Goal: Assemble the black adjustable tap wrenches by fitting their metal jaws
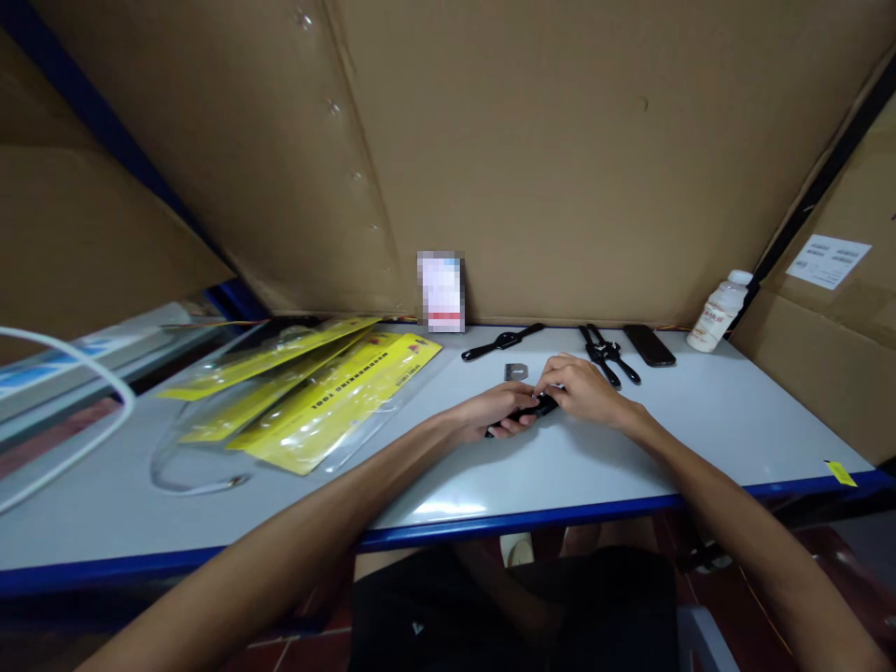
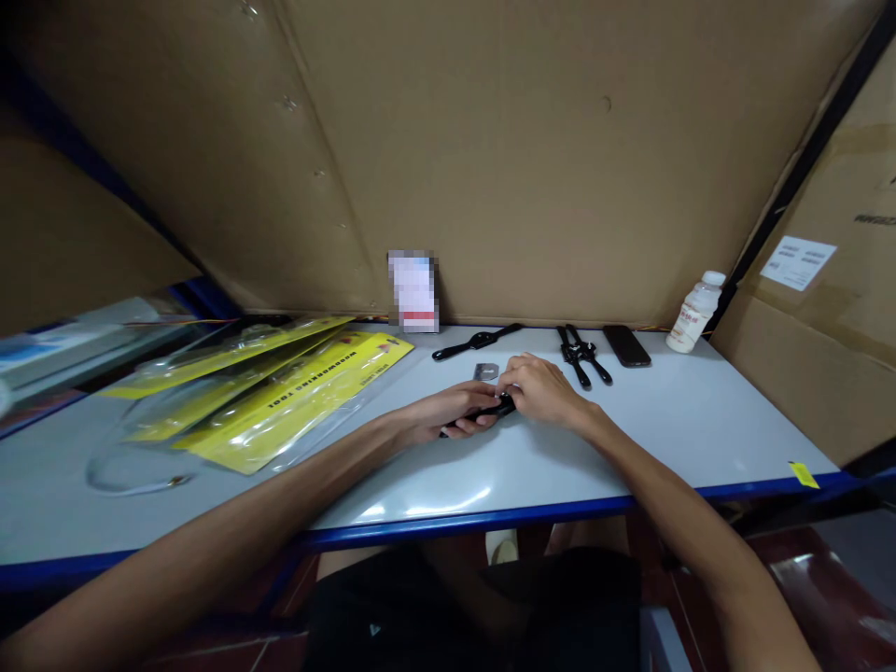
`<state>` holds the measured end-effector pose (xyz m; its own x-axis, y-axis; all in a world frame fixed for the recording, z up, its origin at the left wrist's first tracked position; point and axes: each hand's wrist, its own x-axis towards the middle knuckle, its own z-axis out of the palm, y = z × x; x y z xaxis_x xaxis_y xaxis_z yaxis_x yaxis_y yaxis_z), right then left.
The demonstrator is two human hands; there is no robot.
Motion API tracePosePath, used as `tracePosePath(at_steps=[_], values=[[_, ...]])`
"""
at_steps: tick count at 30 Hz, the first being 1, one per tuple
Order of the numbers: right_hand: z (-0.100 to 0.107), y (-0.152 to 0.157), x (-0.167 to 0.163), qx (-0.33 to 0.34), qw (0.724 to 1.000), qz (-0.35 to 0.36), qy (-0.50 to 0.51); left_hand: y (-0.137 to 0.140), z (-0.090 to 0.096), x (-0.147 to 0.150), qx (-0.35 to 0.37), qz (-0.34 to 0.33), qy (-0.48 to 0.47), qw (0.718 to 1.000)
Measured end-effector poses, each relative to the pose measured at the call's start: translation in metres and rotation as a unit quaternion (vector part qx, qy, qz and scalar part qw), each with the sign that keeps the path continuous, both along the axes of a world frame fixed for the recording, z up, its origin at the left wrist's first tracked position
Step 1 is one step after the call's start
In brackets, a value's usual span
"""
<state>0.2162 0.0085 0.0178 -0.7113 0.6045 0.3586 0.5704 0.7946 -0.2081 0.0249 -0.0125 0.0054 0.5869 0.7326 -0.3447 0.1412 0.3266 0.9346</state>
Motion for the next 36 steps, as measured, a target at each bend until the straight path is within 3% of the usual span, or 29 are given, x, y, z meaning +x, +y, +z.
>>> tracePosePath(at_steps=[2,9,16,21,28,36], values=[[-0.0005,0.0001,-0.0001,-0.002,1.0,0.0,0.01,-0.0003,0.0005,-0.0003,-0.002,0.002,-0.002,1.0],[0.0014,-0.0028,-0.0014,0.011,0.992,-0.113,0.045,0.0007,0.0009,-0.0013,-0.009,0.002,-0.006,1.0],[0.0016,-0.0019,-0.0031,-0.018,0.997,-0.06,0.033,0.0021,0.0005,-0.0012,-0.017,0.005,-0.016,1.0],[-0.001,0.0001,-0.0026,-0.023,0.996,-0.075,0.048,0.0021,0.0003,-0.0018,-0.021,0.008,-0.019,1.0],[-0.0019,-0.0007,-0.002,-0.013,0.999,-0.013,0.035,0.0005,0.0012,-0.0017,-0.015,0.014,-0.016,1.0],[-0.003,0.0014,-0.0067,-0.044,0.996,-0.039,0.063,-0.0004,0.0016,0.0001,-0.016,0.017,-0.003,1.0]])
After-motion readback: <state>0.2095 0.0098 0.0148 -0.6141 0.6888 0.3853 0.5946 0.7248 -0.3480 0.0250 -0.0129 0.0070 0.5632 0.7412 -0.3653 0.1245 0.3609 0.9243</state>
